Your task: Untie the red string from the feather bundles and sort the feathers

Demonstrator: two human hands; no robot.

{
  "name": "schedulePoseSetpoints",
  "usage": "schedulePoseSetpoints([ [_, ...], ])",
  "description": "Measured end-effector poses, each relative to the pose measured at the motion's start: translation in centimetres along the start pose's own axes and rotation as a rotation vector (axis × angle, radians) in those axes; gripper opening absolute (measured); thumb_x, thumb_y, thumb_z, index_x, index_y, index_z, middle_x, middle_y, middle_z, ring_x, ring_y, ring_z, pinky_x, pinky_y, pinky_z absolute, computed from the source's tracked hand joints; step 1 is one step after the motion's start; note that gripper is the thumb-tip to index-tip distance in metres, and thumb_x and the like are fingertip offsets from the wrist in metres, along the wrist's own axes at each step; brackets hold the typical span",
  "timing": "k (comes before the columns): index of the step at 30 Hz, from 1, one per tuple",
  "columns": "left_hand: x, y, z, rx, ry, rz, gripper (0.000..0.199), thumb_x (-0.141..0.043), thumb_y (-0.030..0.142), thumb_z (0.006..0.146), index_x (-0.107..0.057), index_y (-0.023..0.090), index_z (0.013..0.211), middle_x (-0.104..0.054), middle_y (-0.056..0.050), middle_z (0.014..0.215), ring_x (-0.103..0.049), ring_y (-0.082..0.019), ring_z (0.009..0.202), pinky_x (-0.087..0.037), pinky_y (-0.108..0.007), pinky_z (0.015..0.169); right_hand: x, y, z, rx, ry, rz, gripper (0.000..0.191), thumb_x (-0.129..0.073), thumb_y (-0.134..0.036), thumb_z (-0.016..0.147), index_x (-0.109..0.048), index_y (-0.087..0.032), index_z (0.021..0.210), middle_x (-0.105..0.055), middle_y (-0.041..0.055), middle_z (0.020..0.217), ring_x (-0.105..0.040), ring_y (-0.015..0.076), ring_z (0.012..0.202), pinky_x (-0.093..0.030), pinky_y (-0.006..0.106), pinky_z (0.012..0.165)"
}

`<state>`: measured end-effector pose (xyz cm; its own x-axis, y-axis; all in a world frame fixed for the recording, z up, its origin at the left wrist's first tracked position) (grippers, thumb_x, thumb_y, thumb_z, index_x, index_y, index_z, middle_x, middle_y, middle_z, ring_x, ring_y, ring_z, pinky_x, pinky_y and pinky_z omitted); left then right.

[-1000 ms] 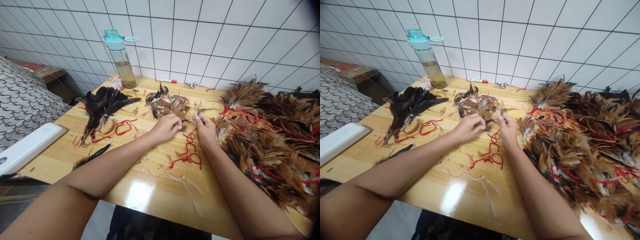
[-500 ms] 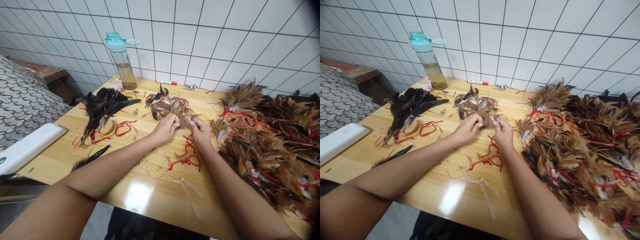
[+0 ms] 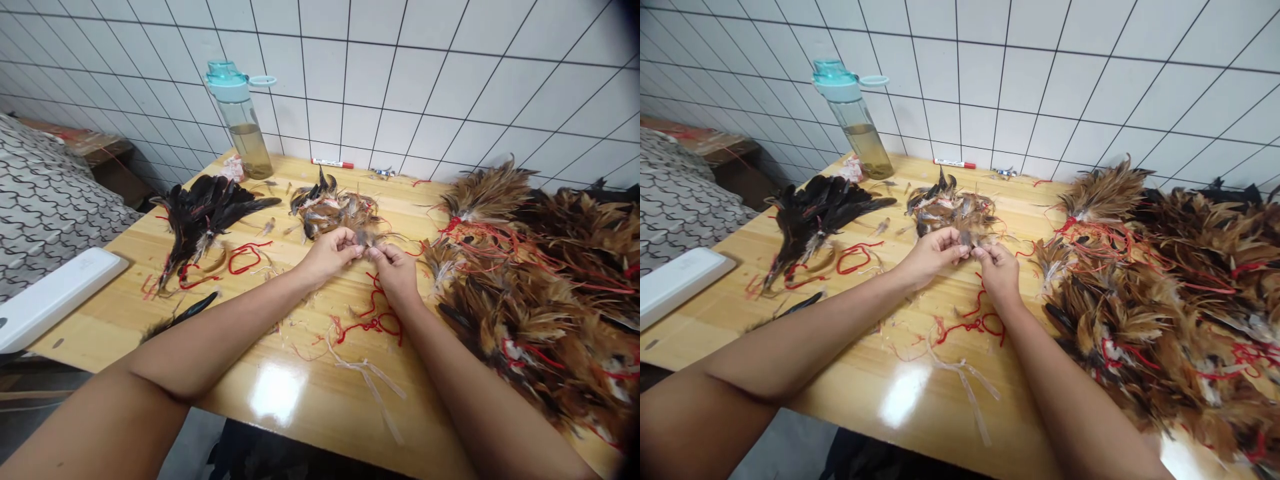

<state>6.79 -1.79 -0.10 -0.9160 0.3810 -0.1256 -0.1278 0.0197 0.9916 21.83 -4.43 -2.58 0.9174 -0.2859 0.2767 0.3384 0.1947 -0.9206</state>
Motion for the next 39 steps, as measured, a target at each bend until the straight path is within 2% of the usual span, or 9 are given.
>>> schedulePoseSetpoints([
  [4,0.0,0.0,-0.2,0.003,0.017,-0.012,0.026,-0.076,0.027,0.067,-0.054,0.014,0.072,-0.053,0.005,0.067,-0.045,-0.006,0.062,-0.034,-0.020,0.062,-0.3,-0.3,-0.1,0.024,-0.028,0.017,0.019,-0.059,-0.034,0.076,-0.064,-0.020,0.063,-0.057,-0.0003,0.062,-0.051,0.0154,0.064,-0.042,0.030,0.066],
  [13,0.5,-0.5,0.3,0.004,-0.024,-0.054,0.033,-0.080,0.029,0.059,-0.053,0.015,0.071,-0.053,0.005,0.067,-0.047,-0.007,0.063,-0.035,-0.021,0.063,-0.4,0.1,0.0,0.035,-0.106,0.053,0.022,-0.060,-0.038,0.075,-0.059,-0.020,0.063,-0.054,-0.0007,0.062,-0.047,0.0145,0.063,-0.040,0.027,0.062],
  [17,0.4,-0.3,0.3,0.016,-0.050,-0.090,0.034,-0.082,0.029,0.060,-0.060,0.014,0.082,-0.057,0.005,0.068,-0.048,-0.006,0.060,-0.036,-0.021,0.060,-0.3,0.2,0.2,0.077,-0.142,-0.028,0.020,-0.056,-0.035,0.077,-0.056,-0.021,0.062,-0.053,-0.0007,0.062,-0.048,0.0151,0.063,-0.040,0.028,0.063],
  [21,0.2,0.0,0.1,0.033,-0.108,-0.118,0.033,-0.082,0.030,0.061,-0.063,0.013,0.081,-0.062,0.001,0.072,-0.053,-0.008,0.065,-0.040,-0.022,0.065,-0.3,-0.1,0.0,0.170,-0.183,-0.166,0.019,-0.054,-0.028,0.078,-0.052,-0.022,0.060,-0.055,0.0017,0.066,-0.052,0.0176,0.068,-0.041,0.030,0.067],
  [25,0.4,0.1,0.2,-0.018,-0.006,-0.103,0.031,-0.081,0.032,0.063,-0.061,0.014,0.076,-0.059,0.003,0.069,-0.049,-0.007,0.061,-0.037,-0.022,0.061,-0.3,-0.4,-0.2,0.204,-0.204,-0.258,0.018,-0.054,-0.024,0.078,-0.054,-0.023,0.060,-0.056,0.0027,0.068,-0.053,0.0194,0.071,-0.041,0.032,0.068],
  [29,1.3,0.2,0.7,-0.105,0.161,-0.050,0.023,-0.073,0.032,0.073,-0.061,0.015,0.082,-0.055,0.003,0.065,-0.045,-0.007,0.058,-0.036,-0.021,0.058,0.1,0.1,0.2,0.117,-0.116,-0.168,0.018,-0.054,-0.027,0.079,-0.057,-0.022,0.061,-0.057,0.0019,0.067,-0.053,0.0184,0.069,-0.042,0.032,0.070],
  [31,1.9,0.4,0.9,-0.167,0.237,0.052,0.017,-0.068,0.030,0.077,-0.061,0.016,0.086,-0.054,0.003,0.067,-0.045,-0.008,0.060,-0.036,-0.022,0.059,0.5,0.5,0.5,0.034,-0.042,-0.105,0.017,-0.054,-0.030,0.079,-0.059,-0.021,0.065,-0.057,0.0010,0.066,-0.052,0.0175,0.068,-0.042,0.032,0.070],
  [33,2.2,0.7,0.9,-0.253,0.242,0.257,0.011,-0.063,0.026,0.081,-0.060,0.016,0.084,-0.054,0.002,0.069,-0.046,-0.009,0.063,-0.037,-0.022,0.062,0.8,0.7,0.7,-0.037,0.025,-0.046,0.018,-0.055,-0.033,0.079,-0.060,-0.020,0.068,-0.058,0.0005,0.066,-0.051,0.0167,0.068,-0.041,0.031,0.070],
  [39,1.7,1.0,-0.2,-0.512,-0.013,1.023,0.012,-0.057,0.023,0.086,-0.062,0.016,0.077,-0.059,-0.004,0.080,-0.053,-0.016,0.079,-0.041,-0.031,0.078,1.0,0.5,0.9,-0.114,0.092,0.030,0.021,-0.055,-0.037,0.078,-0.061,-0.019,0.070,-0.060,0.0007,0.068,-0.052,0.0161,0.067,-0.041,0.031,0.071],
])
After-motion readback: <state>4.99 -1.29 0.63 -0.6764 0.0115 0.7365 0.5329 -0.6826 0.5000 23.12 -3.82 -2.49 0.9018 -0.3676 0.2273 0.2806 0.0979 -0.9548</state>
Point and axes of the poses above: each hand's wrist, its own z-axis towards the middle knuckle, its own x-axis out of the back of the hand, y = z × x, the point moved 1 cm from there along z, towards the middle knuckle
